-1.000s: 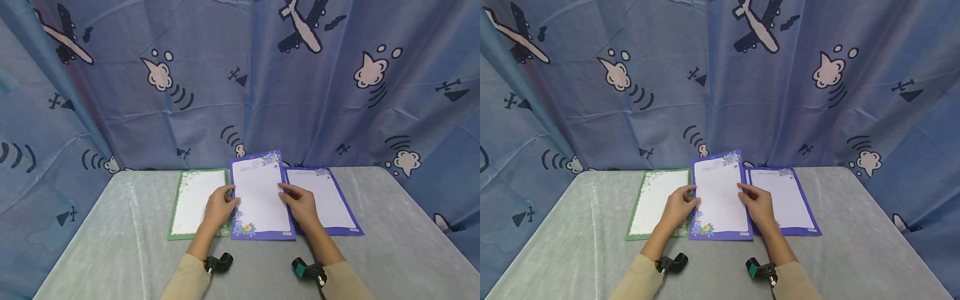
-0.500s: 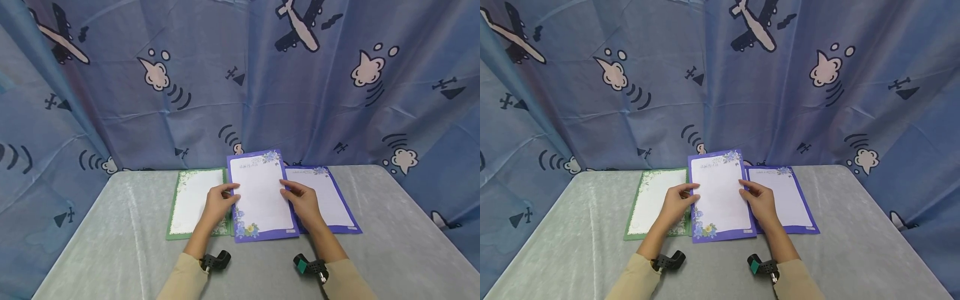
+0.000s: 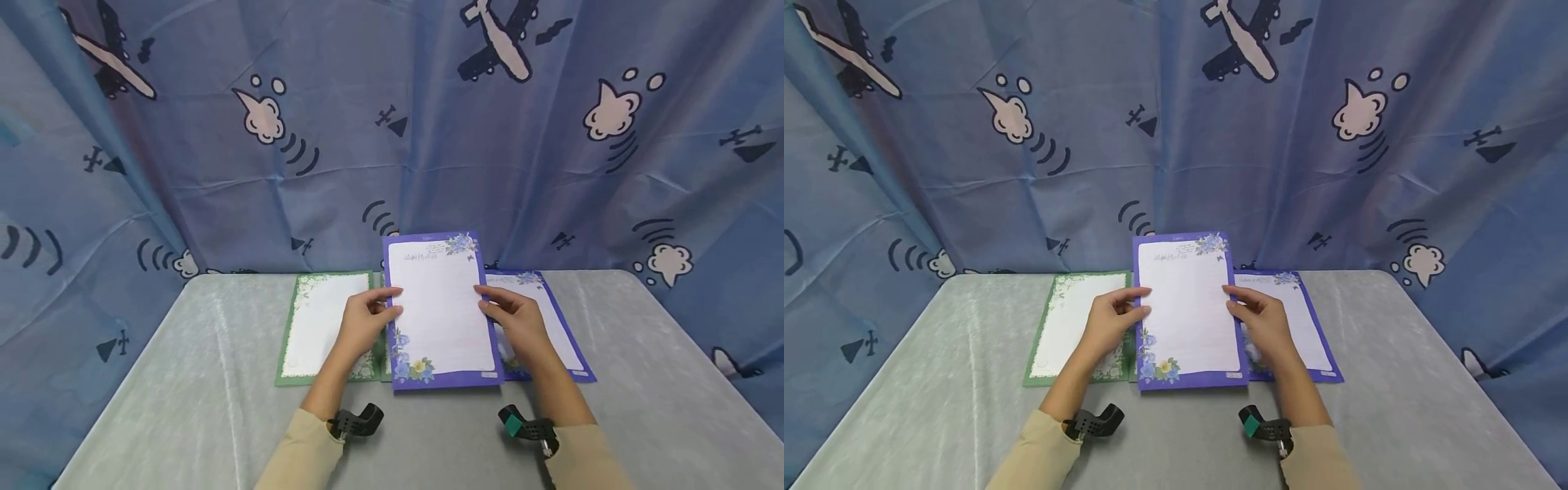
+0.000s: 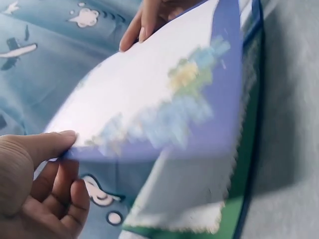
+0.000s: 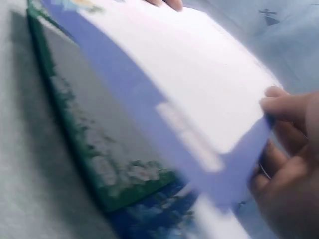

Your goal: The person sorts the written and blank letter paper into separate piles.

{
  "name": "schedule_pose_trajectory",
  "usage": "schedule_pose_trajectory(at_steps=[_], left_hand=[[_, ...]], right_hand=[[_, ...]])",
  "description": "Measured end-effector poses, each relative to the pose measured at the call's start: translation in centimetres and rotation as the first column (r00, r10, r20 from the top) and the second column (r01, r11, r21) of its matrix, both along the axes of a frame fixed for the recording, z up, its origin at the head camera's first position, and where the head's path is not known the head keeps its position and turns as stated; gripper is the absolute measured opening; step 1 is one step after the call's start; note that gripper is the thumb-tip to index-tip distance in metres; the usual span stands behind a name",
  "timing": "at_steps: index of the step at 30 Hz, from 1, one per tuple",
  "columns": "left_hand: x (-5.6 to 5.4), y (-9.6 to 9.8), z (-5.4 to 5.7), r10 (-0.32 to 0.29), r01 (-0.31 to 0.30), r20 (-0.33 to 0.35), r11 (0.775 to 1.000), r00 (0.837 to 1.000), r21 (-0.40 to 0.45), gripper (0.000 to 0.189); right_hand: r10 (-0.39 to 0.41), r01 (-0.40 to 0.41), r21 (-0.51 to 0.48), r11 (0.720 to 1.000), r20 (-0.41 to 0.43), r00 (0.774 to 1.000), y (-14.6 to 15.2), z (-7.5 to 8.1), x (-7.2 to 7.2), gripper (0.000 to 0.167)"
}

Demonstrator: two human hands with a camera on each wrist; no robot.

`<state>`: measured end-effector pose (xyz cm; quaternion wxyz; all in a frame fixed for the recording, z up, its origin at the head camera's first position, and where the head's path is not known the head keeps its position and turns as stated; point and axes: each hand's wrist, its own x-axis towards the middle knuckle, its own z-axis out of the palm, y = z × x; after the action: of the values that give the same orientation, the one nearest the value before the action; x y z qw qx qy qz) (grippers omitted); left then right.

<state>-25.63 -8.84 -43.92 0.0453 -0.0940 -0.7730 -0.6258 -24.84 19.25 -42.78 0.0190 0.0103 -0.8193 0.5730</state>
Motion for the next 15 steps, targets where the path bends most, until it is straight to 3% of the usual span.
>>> schedule_pose_trajectory(at_steps=[4,10,15], left_hand=[[0.4,0.6,1.3,-0.033,0.033,0.007,0.999,0.999,0.011,0.031],[0.7,1.5,3.2,-0.047,0.048,-0.037,0.998,0.998,0.037,0.031],[0.6,3.3,4.1,-0.032,0.033,-0.054,0.999,0.998,0.028,0.031]], right_hand=[[-0.004,0.003,-0.005,1.0,-0.005,1.0,0.9,0.9,0.4,0.048],[0.005,-0.011,-0.081,0.997,-0.076,0.997,1.9,2.2,0.8,0.047],[-0.084,0.075,-0.075,0.994,-0.118,0.989,2.7,3.1,1.0,0.046]])
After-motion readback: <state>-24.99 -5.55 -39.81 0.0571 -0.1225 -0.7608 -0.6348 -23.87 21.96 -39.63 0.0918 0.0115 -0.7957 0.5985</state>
